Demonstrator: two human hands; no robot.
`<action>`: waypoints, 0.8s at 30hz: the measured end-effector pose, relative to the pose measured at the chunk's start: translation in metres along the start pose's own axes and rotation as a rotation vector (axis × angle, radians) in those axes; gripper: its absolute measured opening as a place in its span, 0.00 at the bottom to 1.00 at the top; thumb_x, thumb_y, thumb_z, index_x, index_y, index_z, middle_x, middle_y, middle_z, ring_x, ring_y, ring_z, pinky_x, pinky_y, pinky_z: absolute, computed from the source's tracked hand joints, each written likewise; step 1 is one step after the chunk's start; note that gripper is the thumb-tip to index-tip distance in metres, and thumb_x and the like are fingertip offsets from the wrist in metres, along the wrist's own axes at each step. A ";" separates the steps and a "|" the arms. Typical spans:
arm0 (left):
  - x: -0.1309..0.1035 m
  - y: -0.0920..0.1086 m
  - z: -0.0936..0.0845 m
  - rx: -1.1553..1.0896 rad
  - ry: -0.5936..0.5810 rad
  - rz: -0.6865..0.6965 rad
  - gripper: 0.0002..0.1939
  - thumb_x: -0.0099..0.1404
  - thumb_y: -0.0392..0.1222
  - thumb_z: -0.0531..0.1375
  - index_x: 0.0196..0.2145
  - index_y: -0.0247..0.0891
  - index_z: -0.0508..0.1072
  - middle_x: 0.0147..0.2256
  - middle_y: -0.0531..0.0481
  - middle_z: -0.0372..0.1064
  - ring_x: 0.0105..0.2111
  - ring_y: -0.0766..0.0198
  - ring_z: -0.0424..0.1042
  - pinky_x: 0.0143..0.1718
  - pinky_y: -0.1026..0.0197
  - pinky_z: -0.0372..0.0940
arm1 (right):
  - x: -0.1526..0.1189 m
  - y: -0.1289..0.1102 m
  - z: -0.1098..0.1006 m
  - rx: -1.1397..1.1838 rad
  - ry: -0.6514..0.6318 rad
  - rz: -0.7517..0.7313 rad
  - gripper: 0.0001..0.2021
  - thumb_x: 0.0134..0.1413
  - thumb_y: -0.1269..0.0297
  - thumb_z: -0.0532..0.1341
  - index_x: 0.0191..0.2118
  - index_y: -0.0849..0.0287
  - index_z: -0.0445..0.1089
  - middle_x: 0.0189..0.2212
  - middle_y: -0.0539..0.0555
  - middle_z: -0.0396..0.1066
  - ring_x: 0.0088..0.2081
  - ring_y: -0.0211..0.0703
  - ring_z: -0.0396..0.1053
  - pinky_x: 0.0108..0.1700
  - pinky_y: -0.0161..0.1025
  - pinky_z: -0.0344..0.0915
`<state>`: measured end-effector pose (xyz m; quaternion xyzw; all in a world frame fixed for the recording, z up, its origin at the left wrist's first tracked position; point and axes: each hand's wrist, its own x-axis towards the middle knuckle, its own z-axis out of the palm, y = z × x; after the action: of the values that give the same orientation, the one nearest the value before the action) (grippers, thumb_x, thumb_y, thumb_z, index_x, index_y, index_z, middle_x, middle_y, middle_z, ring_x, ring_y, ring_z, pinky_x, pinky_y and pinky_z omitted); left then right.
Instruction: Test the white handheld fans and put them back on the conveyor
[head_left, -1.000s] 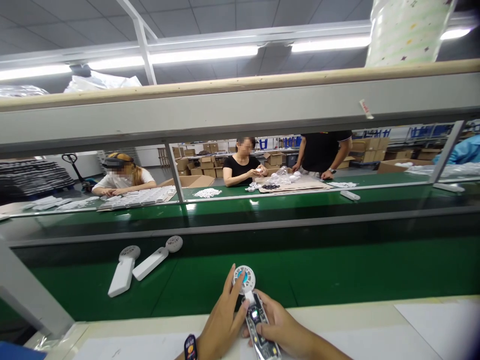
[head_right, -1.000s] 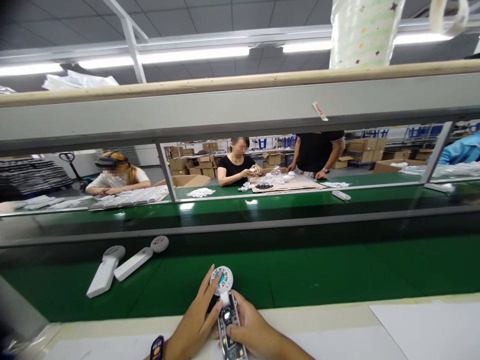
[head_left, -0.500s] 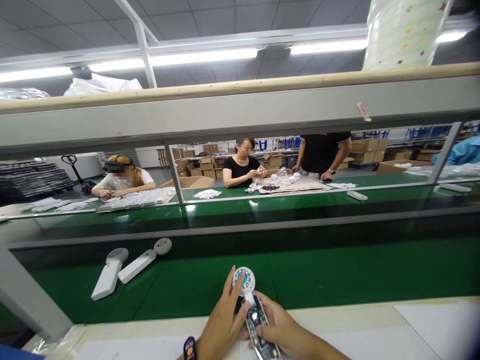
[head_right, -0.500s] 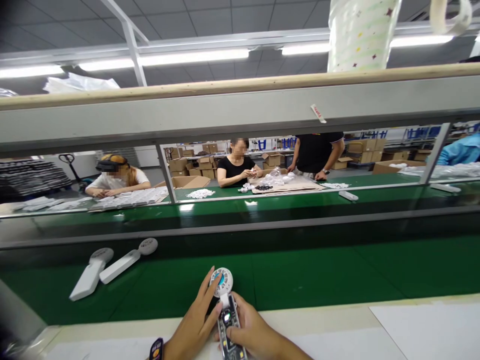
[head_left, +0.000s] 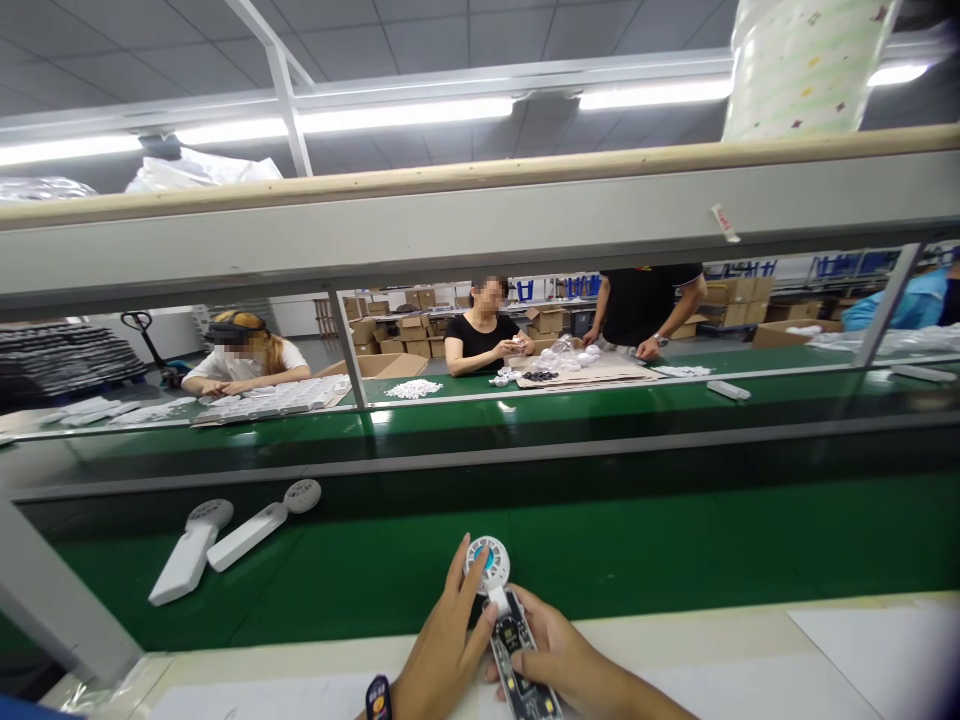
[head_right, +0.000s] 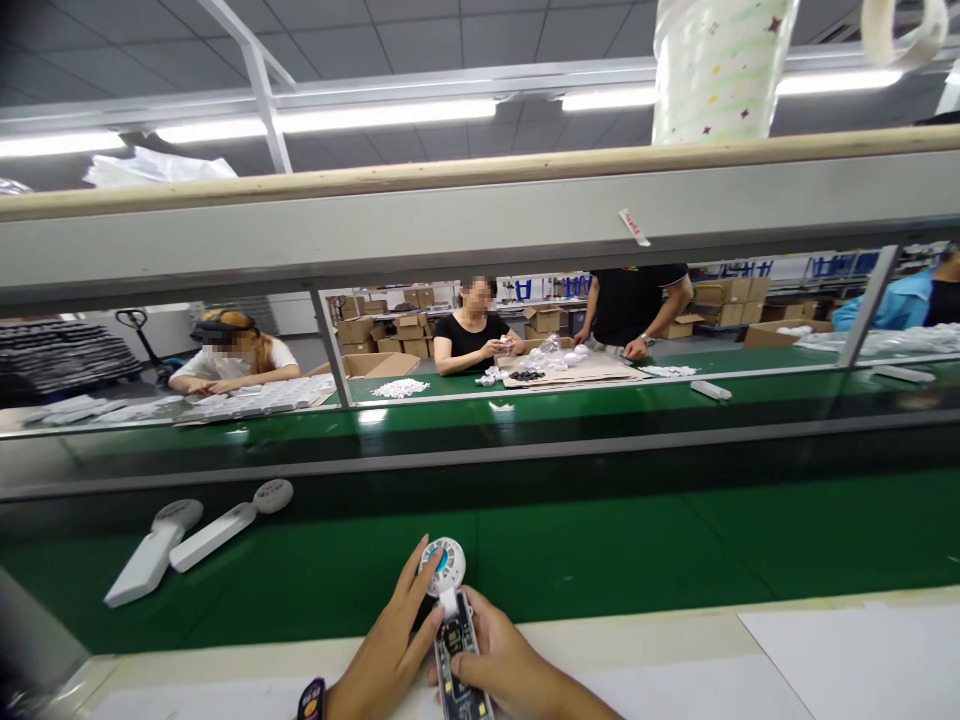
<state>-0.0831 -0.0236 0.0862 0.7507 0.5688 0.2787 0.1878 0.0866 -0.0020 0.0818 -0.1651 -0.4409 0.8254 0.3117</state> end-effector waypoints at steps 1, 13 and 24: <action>0.000 0.000 0.000 -0.002 0.000 -0.008 0.26 0.69 0.50 0.40 0.63 0.46 0.42 0.66 0.47 0.26 0.61 0.54 0.48 0.59 0.51 0.52 | 0.001 0.002 -0.002 0.025 0.009 -0.003 0.38 0.32 0.65 0.72 0.52 0.59 0.55 0.37 0.54 0.71 0.35 0.45 0.73 0.35 0.39 0.68; 0.001 -0.011 0.006 0.023 -0.011 0.003 0.27 0.68 0.50 0.44 0.63 0.42 0.46 0.65 0.45 0.30 0.61 0.52 0.48 0.56 0.52 0.56 | 0.019 -0.014 -0.071 0.010 0.426 -0.333 0.58 0.21 0.61 0.75 0.60 0.56 0.43 0.50 0.62 0.66 0.43 0.56 0.72 0.49 0.50 0.63; 0.006 -0.037 0.029 0.118 0.053 0.216 0.28 0.66 0.45 0.52 0.62 0.45 0.50 0.64 0.42 0.41 0.55 0.52 0.61 0.51 0.56 0.63 | 0.013 -0.008 -0.082 -0.676 0.654 -0.305 0.43 0.42 0.58 0.65 0.62 0.52 0.43 0.59 0.64 0.52 0.19 0.32 0.65 0.20 0.35 0.62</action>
<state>-0.0910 -0.0067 0.0426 0.8097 0.5046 0.2833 0.0971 0.1248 0.0607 0.0433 -0.4408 -0.5821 0.4864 0.4798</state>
